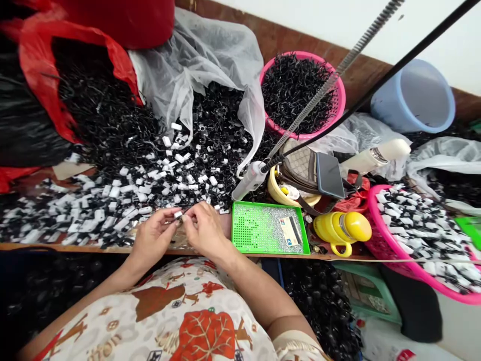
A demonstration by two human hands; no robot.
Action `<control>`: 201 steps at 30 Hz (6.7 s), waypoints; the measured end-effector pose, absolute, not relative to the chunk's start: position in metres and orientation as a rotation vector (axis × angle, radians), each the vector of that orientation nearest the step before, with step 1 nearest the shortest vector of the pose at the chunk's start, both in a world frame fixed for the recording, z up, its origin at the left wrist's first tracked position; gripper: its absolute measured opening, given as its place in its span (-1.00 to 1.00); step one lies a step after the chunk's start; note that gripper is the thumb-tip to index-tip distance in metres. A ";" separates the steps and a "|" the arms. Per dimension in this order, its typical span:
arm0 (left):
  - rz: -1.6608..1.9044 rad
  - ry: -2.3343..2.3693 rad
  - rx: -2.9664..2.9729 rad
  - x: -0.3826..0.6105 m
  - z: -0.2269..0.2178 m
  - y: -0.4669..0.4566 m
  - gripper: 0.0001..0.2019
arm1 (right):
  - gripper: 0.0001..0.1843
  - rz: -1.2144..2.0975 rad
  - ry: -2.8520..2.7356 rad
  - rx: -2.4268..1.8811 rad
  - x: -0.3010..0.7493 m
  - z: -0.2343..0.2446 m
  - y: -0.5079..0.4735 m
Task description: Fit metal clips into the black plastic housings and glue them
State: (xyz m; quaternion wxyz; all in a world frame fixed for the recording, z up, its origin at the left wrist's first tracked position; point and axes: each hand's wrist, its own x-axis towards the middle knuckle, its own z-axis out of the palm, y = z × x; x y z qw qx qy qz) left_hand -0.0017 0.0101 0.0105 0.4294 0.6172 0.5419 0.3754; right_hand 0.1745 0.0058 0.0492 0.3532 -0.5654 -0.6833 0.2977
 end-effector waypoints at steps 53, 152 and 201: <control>0.896 1.233 1.218 0.001 0.035 -0.006 -0.77 | -0.85 0.898 -1.450 -1.222 0.170 0.041 -0.013; 0.310 0.878 2.657 0.150 0.021 0.155 -0.60 | -0.74 0.241 -2.311 -1.509 0.251 0.009 -0.050; 0.671 1.711 2.393 0.042 0.046 0.112 -0.71 | -0.70 0.811 -1.424 -1.322 0.213 0.034 -0.041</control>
